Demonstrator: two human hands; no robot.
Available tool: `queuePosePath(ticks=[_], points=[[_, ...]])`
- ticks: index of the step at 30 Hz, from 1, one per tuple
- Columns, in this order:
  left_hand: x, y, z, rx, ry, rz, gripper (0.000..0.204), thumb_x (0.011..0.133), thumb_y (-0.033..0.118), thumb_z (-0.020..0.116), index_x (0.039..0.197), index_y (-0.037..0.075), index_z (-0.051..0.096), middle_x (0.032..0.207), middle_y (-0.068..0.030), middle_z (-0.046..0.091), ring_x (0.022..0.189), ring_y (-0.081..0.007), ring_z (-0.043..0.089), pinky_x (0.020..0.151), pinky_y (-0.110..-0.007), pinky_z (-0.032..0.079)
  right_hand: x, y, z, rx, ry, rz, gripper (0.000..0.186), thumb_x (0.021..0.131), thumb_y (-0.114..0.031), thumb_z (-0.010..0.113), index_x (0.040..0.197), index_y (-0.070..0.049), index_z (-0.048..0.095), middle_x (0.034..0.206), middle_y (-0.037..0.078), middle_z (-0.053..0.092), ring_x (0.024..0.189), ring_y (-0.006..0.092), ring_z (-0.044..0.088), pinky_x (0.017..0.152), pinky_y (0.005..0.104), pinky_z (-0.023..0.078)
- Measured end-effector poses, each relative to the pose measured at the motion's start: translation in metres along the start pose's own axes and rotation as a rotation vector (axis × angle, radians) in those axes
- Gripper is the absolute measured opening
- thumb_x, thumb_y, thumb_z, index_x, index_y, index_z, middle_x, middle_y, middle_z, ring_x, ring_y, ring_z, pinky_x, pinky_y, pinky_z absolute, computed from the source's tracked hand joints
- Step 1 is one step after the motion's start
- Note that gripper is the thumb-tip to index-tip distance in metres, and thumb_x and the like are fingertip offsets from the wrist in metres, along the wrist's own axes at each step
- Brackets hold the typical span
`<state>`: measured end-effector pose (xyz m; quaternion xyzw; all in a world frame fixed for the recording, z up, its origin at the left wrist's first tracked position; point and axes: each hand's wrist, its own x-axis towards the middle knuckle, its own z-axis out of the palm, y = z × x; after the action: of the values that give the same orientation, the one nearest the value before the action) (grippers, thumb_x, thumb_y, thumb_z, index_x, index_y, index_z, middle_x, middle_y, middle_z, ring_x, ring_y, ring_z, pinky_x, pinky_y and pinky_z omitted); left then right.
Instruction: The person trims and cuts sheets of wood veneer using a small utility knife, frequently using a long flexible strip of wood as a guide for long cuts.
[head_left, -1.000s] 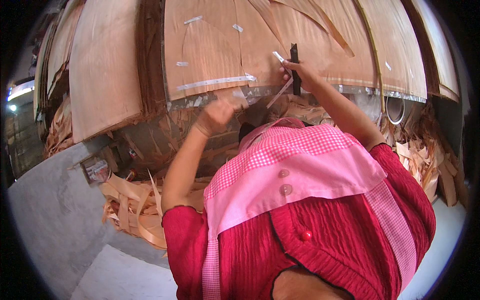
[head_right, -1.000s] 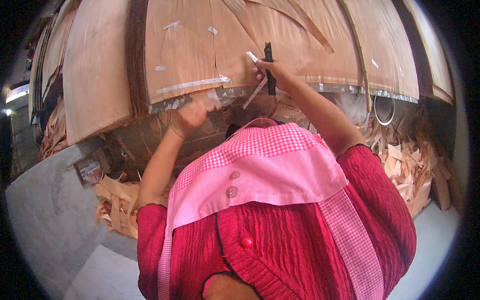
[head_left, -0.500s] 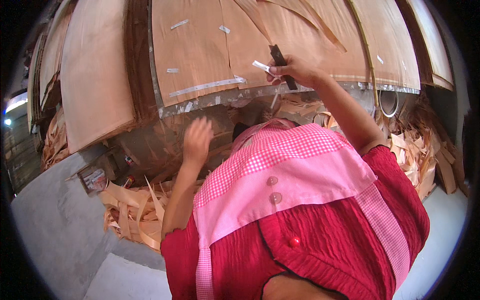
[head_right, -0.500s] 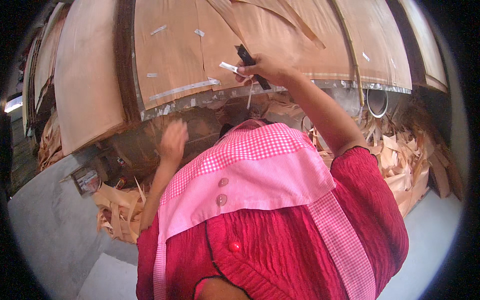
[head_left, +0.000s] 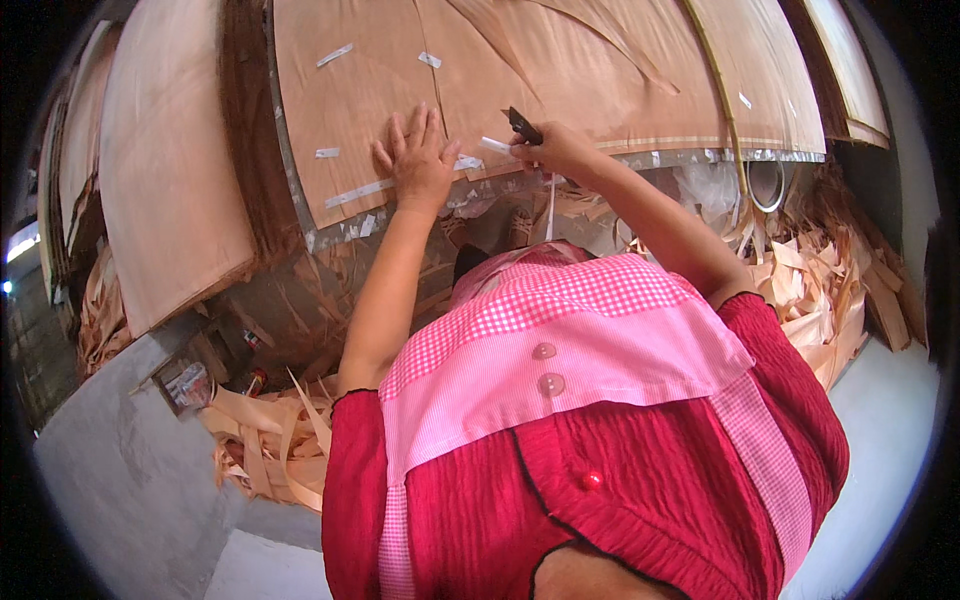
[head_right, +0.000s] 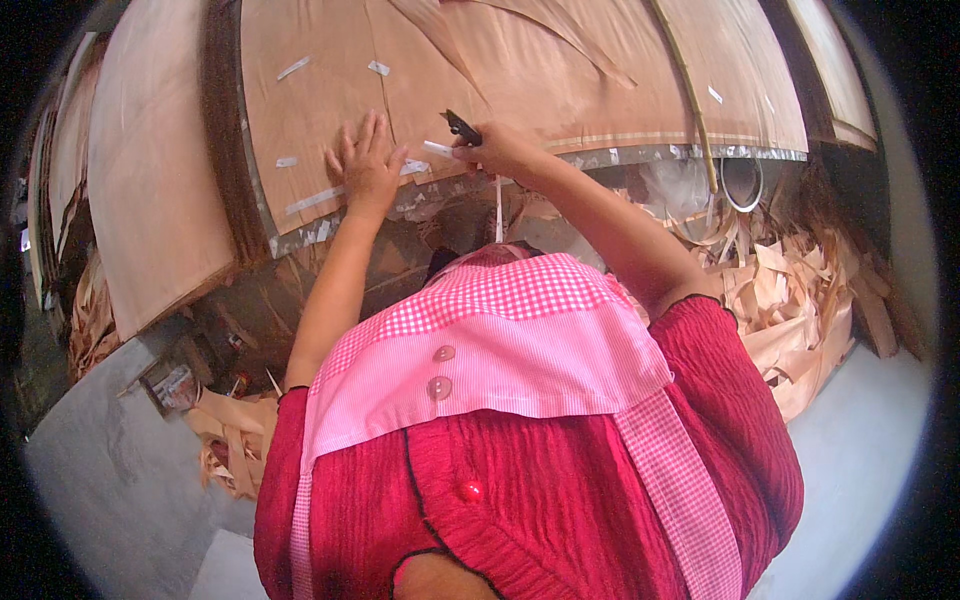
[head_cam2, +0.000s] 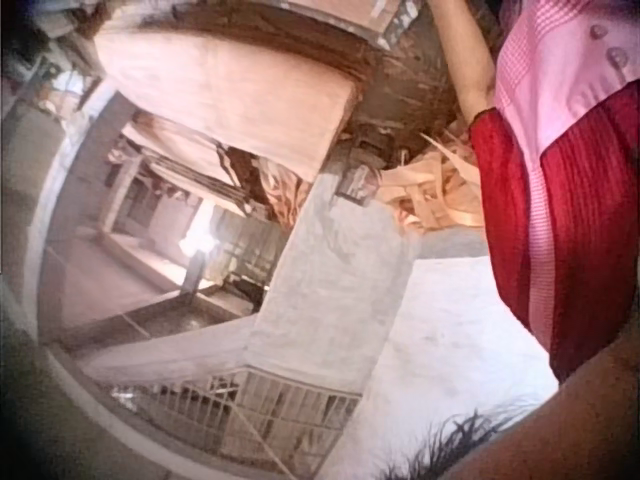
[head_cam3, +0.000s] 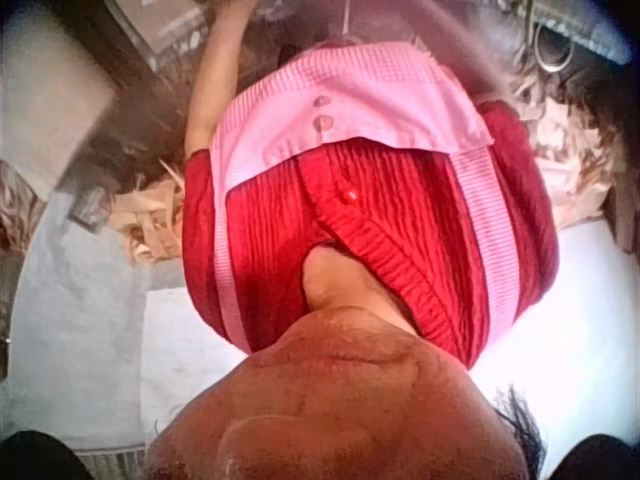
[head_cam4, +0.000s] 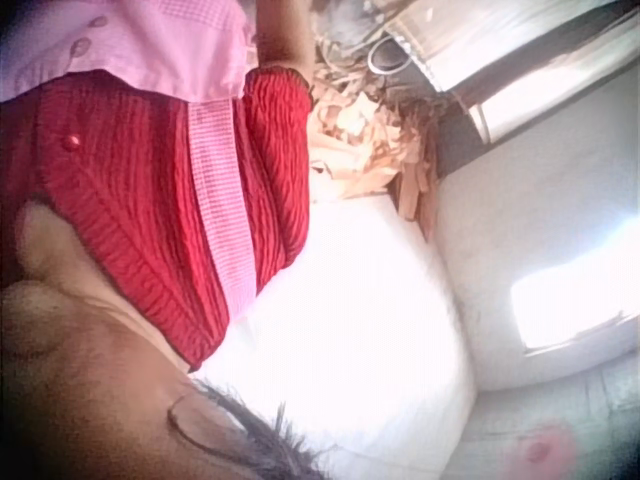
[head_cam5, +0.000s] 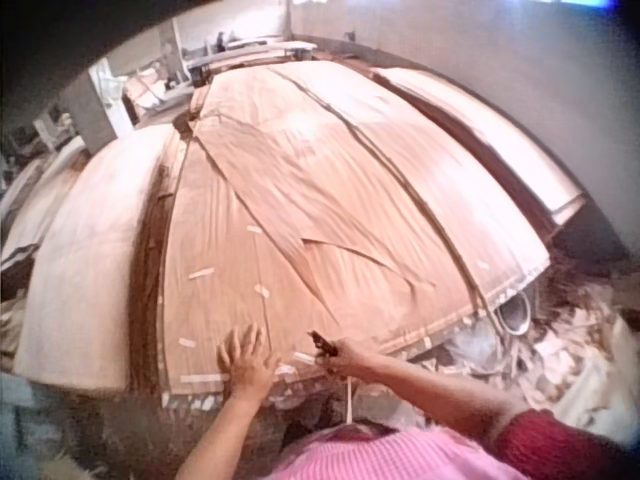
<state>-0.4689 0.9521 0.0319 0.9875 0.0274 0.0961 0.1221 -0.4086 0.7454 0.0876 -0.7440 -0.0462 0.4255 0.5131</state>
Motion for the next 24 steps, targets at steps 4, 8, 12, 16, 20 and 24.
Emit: queuePosePath(ticks=[4,8,12,16,20,24], points=[[0.002,-0.002,0.001,-0.004,0.006,0.010,0.055,0.078,0.037,0.054,0.127,0.018,0.040,0.136,0.0003,0.031,0.127,-0.0342,0.020,0.097,-0.061,0.007,0.014,0.001,-0.002,-0.064,0.113,0.003,0.019,0.079,-0.019,0.059,0.088,-0.002,0.061,0.060,0.003,0.056,0.046,0.0104,0.048,0.042,0.0253,0.039],[-0.003,-0.001,-0.004,-0.039,-0.016,-0.028,0.058,0.079,0.035,0.054,0.129,0.012,0.036,0.137,-0.0053,0.030,0.128,-0.0315,0.021,0.100,-0.056,0.009,0.009,0.004,-0.042,-0.117,0.226,0.017,0.020,0.078,-0.022,0.062,0.080,-0.002,0.060,0.057,0.003,0.056,0.041,0.0112,0.047,0.038,0.0252,0.038],[-0.010,0.007,-0.009,-0.222,0.035,0.032,0.064,0.077,0.029,0.056,0.129,0.002,0.030,0.136,-0.0147,0.028,0.127,-0.0306,0.023,0.101,-0.051,0.014,0.002,0.030,-0.125,-0.236,0.383,0.165,0.023,0.074,-0.022,0.064,0.071,0.000,0.059,0.055,0.007,0.056,0.039,0.0139,0.049,0.036,0.0277,0.039],[-0.044,0.026,-0.009,-0.121,-0.291,0.403,0.081,0.072,0.044,0.058,0.131,-0.001,0.025,0.140,-0.0160,0.019,0.130,-0.0304,0.015,0.104,-0.048,0.011,-0.005,0.035,-0.121,-1.006,0.715,0.032,0.013,0.074,-0.010,0.056,0.082,-0.006,0.064,0.081,0.015,0.062,0.074,0.0236,0.061,0.057,0.0338,0.047],[-0.045,0.029,-0.022,-0.058,-0.420,0.414,0.089,0.073,0.051,0.053,0.134,-0.001,0.015,0.141,-0.0172,0.015,0.132,-0.0299,0.010,0.105,-0.046,0.004,0.001,0.013,-0.128,-1.112,0.814,0.002,0.019,0.077,-0.017,0.055,0.093,-0.010,0.061,0.087,0.013,0.060,0.082,0.0304,0.059,0.068,0.0388,0.046],[-0.029,0.018,-0.029,-0.415,-0.238,0.337,0.070,0.076,0.039,0.056,0.129,0.001,0.030,0.135,-0.0180,0.028,0.127,-0.0316,0.023,0.104,-0.044,0.016,0.025,0.000,-0.161,-0.878,1.098,-0.032,0.022,0.079,-0.026,0.055,0.089,-0.007,0.062,0.082,0.015,0.060,0.082,0.0303,0.058,0.069,0.0393,0.046]])
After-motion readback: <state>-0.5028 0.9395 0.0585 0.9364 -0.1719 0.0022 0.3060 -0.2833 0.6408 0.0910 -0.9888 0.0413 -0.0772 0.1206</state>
